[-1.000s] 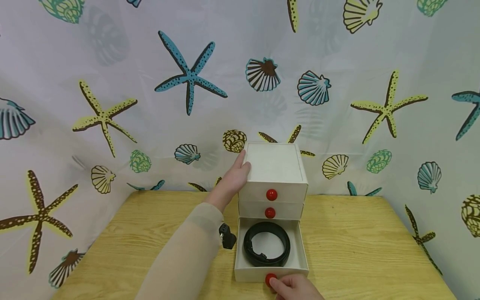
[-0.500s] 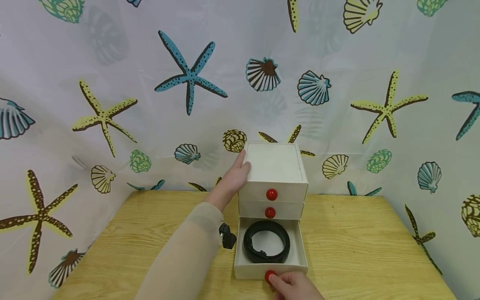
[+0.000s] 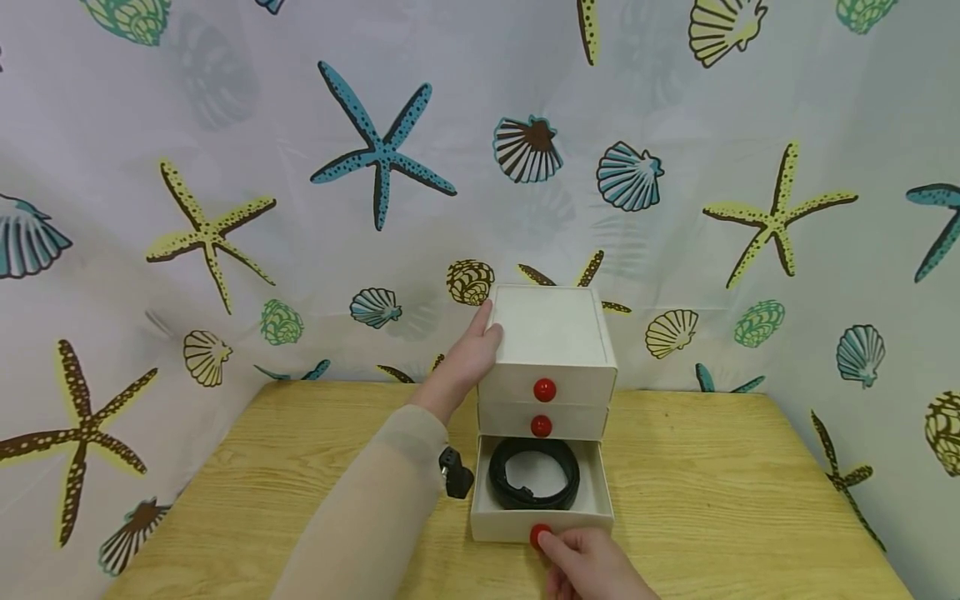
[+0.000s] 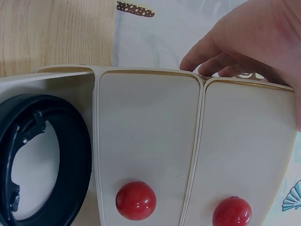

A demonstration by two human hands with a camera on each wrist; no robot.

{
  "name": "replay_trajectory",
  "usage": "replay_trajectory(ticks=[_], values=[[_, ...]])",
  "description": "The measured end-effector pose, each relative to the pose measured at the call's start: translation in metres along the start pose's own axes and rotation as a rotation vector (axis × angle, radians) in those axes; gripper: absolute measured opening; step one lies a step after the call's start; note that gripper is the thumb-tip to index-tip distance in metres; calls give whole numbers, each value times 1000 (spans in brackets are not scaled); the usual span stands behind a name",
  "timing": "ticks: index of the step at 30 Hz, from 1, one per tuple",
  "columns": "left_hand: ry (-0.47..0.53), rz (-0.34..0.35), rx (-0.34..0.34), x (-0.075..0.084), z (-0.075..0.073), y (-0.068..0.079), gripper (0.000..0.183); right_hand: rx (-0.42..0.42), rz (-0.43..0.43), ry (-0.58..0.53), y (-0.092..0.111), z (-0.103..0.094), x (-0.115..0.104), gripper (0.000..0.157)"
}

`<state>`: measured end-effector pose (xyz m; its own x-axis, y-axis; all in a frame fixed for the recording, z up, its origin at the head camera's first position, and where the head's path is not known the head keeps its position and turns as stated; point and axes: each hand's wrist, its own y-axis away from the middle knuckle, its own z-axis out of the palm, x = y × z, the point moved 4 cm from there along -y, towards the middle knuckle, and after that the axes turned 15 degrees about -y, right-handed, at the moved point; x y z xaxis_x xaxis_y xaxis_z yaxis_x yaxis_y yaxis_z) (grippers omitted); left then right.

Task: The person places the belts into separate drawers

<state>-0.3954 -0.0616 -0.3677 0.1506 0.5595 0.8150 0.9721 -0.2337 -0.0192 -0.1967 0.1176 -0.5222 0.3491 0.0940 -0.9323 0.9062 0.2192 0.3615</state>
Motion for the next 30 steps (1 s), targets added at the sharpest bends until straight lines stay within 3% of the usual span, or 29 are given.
replay_trajectory(ticks=[13,30], values=[[5,5,-4,1,-1,2,67,21,-83,31,-10,-2,-14,48],[8,10,-3,-1,-1,0,67,70,-76,-3,-27,-5,-20,44]])
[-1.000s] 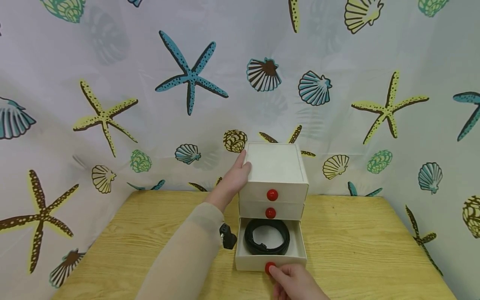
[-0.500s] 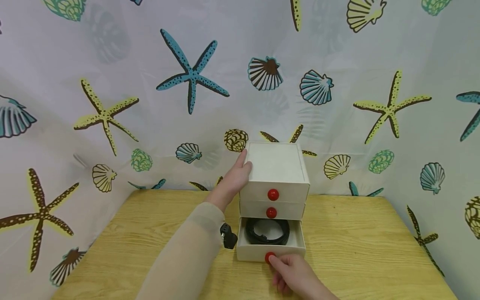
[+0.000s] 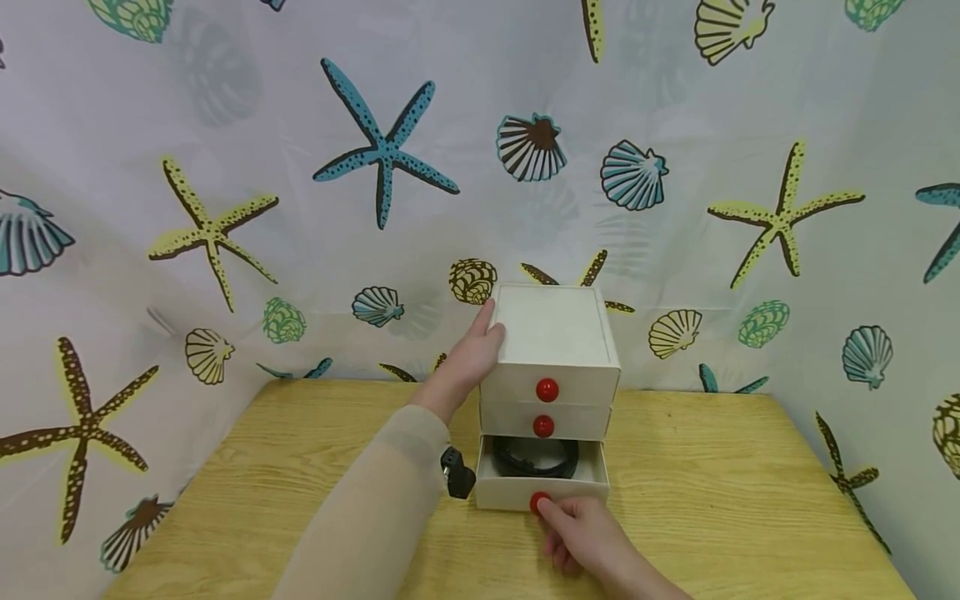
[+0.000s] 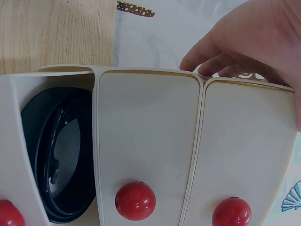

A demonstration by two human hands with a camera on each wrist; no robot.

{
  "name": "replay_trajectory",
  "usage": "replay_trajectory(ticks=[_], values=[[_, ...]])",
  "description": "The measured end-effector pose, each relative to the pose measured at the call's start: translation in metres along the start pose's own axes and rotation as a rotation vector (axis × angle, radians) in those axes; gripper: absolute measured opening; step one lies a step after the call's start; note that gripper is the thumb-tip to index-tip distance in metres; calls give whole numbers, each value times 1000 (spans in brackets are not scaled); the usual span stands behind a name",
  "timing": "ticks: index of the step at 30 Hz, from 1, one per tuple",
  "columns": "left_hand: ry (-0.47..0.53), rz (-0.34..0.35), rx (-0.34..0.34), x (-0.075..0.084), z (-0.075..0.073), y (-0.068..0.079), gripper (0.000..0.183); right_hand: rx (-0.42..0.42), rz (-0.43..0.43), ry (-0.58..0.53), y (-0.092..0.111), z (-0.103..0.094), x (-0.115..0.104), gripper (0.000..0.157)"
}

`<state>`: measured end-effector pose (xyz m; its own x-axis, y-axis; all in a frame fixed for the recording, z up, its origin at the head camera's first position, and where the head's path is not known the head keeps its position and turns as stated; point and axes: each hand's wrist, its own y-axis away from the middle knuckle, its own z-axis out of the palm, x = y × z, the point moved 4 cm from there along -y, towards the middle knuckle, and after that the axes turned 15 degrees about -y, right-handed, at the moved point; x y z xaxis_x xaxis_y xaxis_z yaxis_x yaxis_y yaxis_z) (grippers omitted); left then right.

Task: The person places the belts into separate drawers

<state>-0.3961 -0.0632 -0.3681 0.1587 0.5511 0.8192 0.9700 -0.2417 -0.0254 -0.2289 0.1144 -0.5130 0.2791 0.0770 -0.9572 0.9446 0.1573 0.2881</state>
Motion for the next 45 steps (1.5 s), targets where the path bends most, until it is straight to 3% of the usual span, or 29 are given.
replay_trajectory(ticks=[35,45], values=[[5,-4,-3,3,-1,3,67,76,-46,57,-34,-4,-16,51],[1,-21,-10,1,0,2,67,54,-40,16,-45,-8,-13,45]])
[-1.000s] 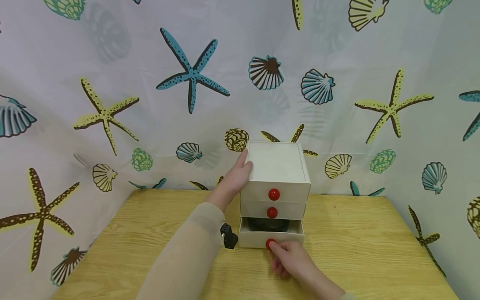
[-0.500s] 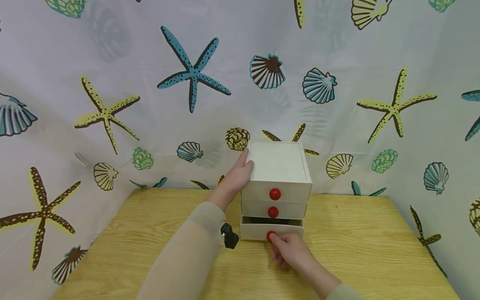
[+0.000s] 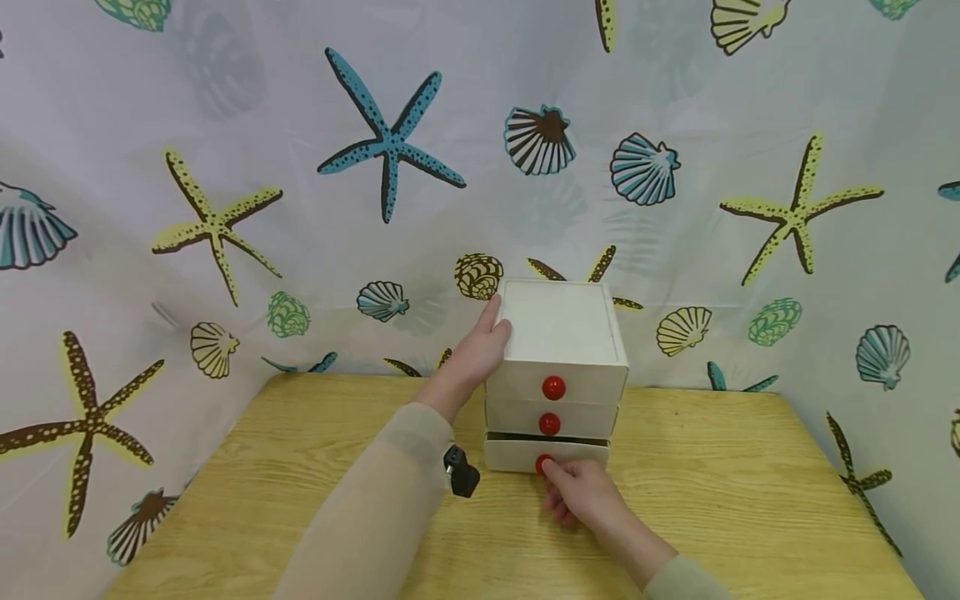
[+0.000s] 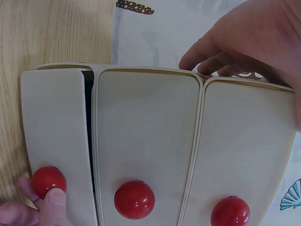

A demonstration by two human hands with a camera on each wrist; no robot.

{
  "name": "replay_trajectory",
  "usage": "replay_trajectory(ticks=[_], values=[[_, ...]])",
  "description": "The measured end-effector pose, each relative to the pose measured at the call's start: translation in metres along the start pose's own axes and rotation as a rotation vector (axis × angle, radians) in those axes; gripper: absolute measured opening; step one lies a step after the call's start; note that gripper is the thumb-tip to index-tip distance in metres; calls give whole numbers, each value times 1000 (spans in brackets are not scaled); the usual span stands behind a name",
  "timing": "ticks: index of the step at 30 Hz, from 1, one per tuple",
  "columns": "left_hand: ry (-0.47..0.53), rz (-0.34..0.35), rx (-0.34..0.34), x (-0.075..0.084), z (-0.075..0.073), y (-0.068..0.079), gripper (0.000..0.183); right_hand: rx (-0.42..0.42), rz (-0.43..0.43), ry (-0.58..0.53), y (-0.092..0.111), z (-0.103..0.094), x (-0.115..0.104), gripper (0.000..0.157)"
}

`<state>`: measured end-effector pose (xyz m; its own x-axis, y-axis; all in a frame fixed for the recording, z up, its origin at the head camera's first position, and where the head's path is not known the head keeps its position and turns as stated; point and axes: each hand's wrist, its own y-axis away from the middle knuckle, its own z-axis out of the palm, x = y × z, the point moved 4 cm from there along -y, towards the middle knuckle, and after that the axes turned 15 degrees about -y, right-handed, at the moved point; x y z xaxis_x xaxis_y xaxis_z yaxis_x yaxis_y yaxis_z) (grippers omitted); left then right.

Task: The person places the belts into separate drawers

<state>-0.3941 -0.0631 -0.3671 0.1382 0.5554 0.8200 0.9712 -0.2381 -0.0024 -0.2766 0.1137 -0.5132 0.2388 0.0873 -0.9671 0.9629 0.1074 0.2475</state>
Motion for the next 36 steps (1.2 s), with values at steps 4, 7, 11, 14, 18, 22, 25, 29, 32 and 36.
replay_trajectory(ticks=[4,7,11,14,18,22,25,29,32,36], values=[[2,3,-1,0,1,0,67,12,-33,7,1,0,-2,48],[-5,4,-5,0,3,0,67,27,-43,2,2,0,-3,48],[-12,7,-8,0,4,-2,68,45,-40,-2,1,-1,-3,47],[-13,8,-1,0,3,-2,67,49,-42,-5,-2,-1,-3,49],[-22,7,4,0,2,-2,67,51,-49,-13,-5,0,-1,50],[-31,7,-4,0,1,-1,68,61,-52,-16,-5,2,-2,50],[-38,-4,-5,-2,0,-2,68,62,-62,-22,-5,4,-2,50],[-37,-10,-15,-2,0,-2,68,42,-62,-39,-10,2,1,49],[-30,-6,-23,-1,0,-1,68,32,-59,-49,-12,0,3,48],[-26,-11,-29,1,0,-3,68,33,-53,-56,-10,0,1,48]])
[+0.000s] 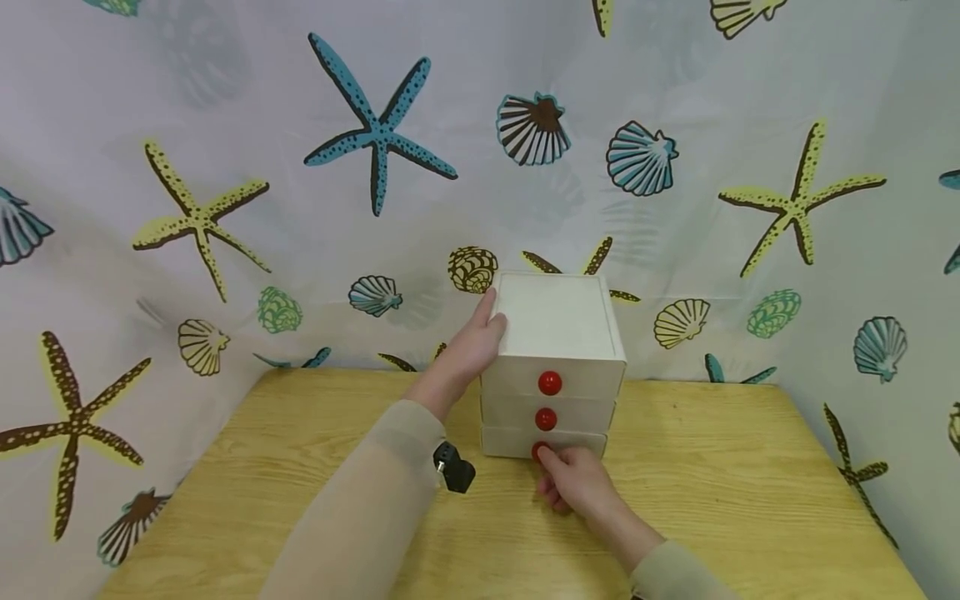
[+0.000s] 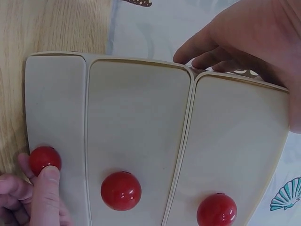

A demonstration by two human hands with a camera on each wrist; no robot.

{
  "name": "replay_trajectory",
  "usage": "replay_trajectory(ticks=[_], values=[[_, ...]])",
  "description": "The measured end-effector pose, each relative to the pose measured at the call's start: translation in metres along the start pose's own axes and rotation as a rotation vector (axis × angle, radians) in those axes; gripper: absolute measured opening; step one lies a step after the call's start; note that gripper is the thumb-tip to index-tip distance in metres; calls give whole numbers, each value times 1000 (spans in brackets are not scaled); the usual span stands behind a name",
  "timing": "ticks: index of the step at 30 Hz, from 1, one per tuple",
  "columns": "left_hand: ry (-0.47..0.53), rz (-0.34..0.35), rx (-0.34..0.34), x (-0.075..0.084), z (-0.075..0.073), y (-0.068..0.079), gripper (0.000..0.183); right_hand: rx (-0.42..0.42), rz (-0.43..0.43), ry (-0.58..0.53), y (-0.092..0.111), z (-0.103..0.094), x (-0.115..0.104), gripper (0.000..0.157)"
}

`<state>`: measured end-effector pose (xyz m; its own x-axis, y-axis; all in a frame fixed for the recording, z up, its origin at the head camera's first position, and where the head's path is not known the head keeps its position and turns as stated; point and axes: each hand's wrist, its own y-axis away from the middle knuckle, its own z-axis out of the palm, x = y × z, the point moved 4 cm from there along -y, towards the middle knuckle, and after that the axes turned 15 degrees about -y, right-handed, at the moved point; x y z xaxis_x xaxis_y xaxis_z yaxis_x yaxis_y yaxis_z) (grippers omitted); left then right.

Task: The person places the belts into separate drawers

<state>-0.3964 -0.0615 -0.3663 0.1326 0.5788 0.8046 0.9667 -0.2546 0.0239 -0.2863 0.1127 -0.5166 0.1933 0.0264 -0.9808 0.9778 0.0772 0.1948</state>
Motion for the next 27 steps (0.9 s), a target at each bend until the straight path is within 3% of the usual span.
replay_trajectory(ticks=[15,27], values=[[-13,0,-8,-3,-1,0,68,19,29,-14,4,4,-3,46],[-6,-4,-26,-2,-1,1,68,32,63,-146,4,8,0,38]])
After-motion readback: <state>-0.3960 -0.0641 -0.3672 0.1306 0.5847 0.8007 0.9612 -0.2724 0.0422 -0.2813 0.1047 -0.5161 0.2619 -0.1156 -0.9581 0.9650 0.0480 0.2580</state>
